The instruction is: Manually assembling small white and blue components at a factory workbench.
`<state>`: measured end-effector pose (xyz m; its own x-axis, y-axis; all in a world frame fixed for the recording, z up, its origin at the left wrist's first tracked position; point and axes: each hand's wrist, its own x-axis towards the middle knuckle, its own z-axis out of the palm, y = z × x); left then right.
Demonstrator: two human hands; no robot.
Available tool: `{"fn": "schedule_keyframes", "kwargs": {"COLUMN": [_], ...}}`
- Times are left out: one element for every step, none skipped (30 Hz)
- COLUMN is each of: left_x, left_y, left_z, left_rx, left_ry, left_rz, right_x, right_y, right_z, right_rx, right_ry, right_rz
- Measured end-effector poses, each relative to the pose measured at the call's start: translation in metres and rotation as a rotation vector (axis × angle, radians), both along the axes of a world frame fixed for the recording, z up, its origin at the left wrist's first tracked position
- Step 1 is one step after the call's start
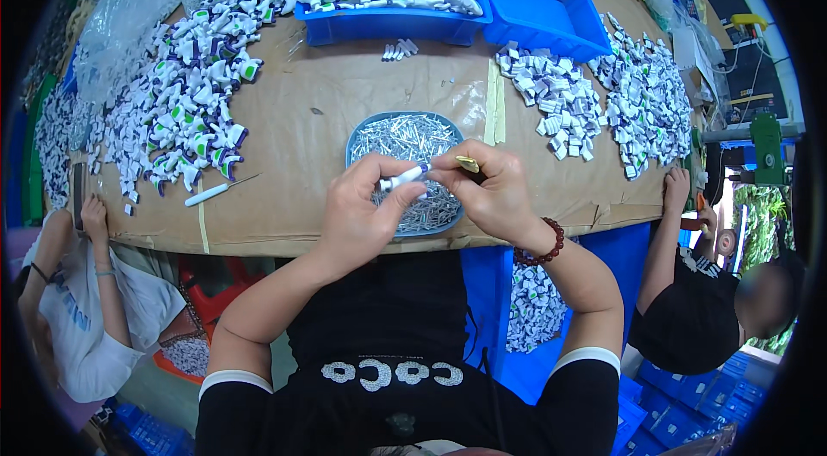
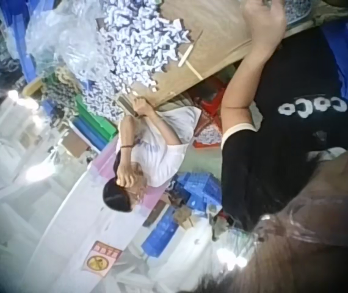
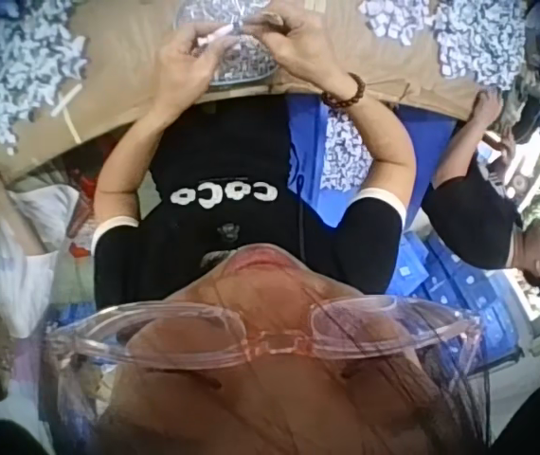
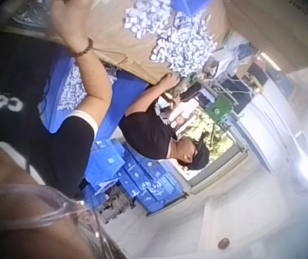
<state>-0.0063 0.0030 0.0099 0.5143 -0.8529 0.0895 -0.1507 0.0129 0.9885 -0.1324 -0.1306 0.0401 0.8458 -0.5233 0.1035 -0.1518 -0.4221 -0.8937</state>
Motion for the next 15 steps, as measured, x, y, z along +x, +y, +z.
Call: {"fn": "schedule_keyframes", "kwargs": {"left_x": [0.001,0.004,0.007,0.009,0.01,0.012,0.013,0.015,0.017,0.019,0.022,0.024,0.026,0.024,0.025], "left_y": [-0.001,-0.004,-0.007,-0.009,-0.009,-0.009,-0.008,-0.007,-0.006,-0.007,-0.007,-0.008,-0.009,-0.009,-0.008], "left_z": [0.0,0.002,0.005,0.008,0.01,0.011,0.012,0.01,0.008,0.006,0.006,0.005,0.005,0.006,0.005], "left_rx": [0.026,0.027,0.029,0.028,0.085,0.142,0.201,0.185,0.168,0.149,0.147,0.145,0.142,0.124,0.117], "left_ry": [0.035,-0.061,-0.157,-0.252,-0.153,-0.052,0.049,0.207,0.364,0.524,0.614,0.704,0.792,0.787,0.792], "left_rz": [-0.003,-0.042,-0.081,-0.121,-0.183,-0.245,-0.305,-0.306,-0.306,-0.305,-0.33,-0.355,-0.379,-0.348,-0.363], "right_x": [0.003,0.006,0.007,0.009,0.011,0.011,0.011,0.01,0.008,0.004,0.001,-0.003,-0.004,-0.006,-0.006], "right_y": [0.001,0.002,0.002,0.001,0.0,-0.002,-0.004,-0.006,-0.009,-0.013,-0.016,-0.016,-0.013,-0.009,-0.006], "right_z": [0.002,0.005,0.01,0.016,0.02,0.022,0.024,0.025,0.024,0.022,0.019,0.017,0.019,0.023,0.025], "right_rx": [-0.039,-0.078,-0.122,-0.167,-0.212,-0.172,-0.13,-0.087,-0.131,-0.176,-0.221,-0.202,-0.119,-0.037,0.045], "right_ry": [-0.008,-0.015,0.002,0.02,0.039,-0.01,-0.058,-0.107,-0.102,-0.094,-0.087,-0.059,0.019,0.097,0.175], "right_rz": [-0.012,-0.024,0.021,0.064,0.108,0.118,0.129,0.141,0.151,0.16,0.171,0.219,0.243,0.266,0.289]}}
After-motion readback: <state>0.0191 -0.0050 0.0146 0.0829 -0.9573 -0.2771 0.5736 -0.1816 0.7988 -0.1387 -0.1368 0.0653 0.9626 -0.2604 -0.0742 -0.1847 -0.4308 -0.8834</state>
